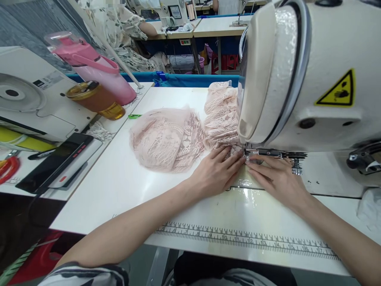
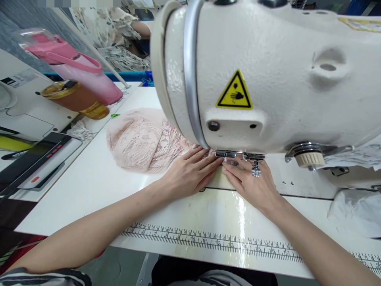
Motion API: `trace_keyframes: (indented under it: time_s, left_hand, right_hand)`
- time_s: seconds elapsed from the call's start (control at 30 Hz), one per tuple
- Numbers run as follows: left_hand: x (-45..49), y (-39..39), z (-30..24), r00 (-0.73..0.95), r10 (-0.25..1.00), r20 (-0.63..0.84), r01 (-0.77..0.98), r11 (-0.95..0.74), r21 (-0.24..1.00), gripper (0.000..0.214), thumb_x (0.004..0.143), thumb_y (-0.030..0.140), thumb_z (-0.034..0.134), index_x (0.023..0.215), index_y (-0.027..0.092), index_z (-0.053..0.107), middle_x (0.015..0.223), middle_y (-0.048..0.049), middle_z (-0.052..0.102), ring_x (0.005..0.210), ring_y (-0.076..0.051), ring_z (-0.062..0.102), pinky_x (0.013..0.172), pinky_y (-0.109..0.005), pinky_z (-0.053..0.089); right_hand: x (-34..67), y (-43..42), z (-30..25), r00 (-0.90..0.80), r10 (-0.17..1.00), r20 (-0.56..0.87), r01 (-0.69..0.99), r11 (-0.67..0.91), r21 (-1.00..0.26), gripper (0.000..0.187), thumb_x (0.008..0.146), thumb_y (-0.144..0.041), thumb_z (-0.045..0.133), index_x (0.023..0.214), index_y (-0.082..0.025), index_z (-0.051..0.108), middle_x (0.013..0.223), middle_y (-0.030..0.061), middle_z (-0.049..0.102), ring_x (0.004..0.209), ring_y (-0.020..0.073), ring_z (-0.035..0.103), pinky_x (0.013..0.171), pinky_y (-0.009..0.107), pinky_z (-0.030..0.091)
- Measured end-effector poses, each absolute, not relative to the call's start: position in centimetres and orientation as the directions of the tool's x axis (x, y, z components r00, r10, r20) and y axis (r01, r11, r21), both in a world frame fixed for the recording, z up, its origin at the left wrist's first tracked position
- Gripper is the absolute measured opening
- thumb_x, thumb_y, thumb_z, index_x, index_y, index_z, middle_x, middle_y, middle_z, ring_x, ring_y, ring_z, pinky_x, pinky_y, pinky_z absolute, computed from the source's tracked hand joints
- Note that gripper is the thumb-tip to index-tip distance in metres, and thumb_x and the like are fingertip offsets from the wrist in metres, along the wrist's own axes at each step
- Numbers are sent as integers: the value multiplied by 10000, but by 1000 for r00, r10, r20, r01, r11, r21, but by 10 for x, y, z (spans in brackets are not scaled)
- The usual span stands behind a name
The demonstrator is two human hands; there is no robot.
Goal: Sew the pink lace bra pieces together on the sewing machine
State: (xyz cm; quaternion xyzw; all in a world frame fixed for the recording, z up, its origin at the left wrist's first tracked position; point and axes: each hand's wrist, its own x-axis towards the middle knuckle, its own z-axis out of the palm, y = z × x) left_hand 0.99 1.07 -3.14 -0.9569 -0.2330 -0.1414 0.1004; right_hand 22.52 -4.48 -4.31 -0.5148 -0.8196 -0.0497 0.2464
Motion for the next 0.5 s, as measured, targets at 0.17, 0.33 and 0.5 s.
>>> trace_keyframes:
  time_s: [0.17, 0.33, 0.5]
  left_hand:
    - [10, 12, -33, 842, 393, 370, 462, -878, -120, 367, 955, 277, 441, 1241, 103, 590, 1286, -77, 606, 1240, -229, 527, 1086, -387, 375]
    - [10, 12, -32, 841, 414, 348, 468, -880, -85, 378, 944, 266, 450, 1259, 102, 578, 1277, -95, 610, 1206, -219, 555, 1070, -395, 387]
    - [10, 12, -31, 839, 408, 360, 470, -877, -99, 382, 944, 274, 439, 1240, 88, 593, 1275, -105, 610, 1187, -226, 570, 1063, -390, 387]
  right_hand:
    - [224, -46, -42, -337, 825, 454, 864, 463, -200, 278, 966, -326, 452, 1056, -235, 699, 1118, 54, 691, 934, 199, 666, 855, 401, 420]
    - [224, -47, -45, -338, 834, 435, 869, 454, -196, 276, 958, -342, 465, 1077, -239, 692, 1157, 56, 669, 956, 215, 654, 879, 432, 418]
    - [222, -47, -44, -340, 843, 417, 882, 439, -170, 298, 961, -358, 448, 1082, -229, 688, 1205, 84, 640, 910, 223, 653, 857, 449, 423]
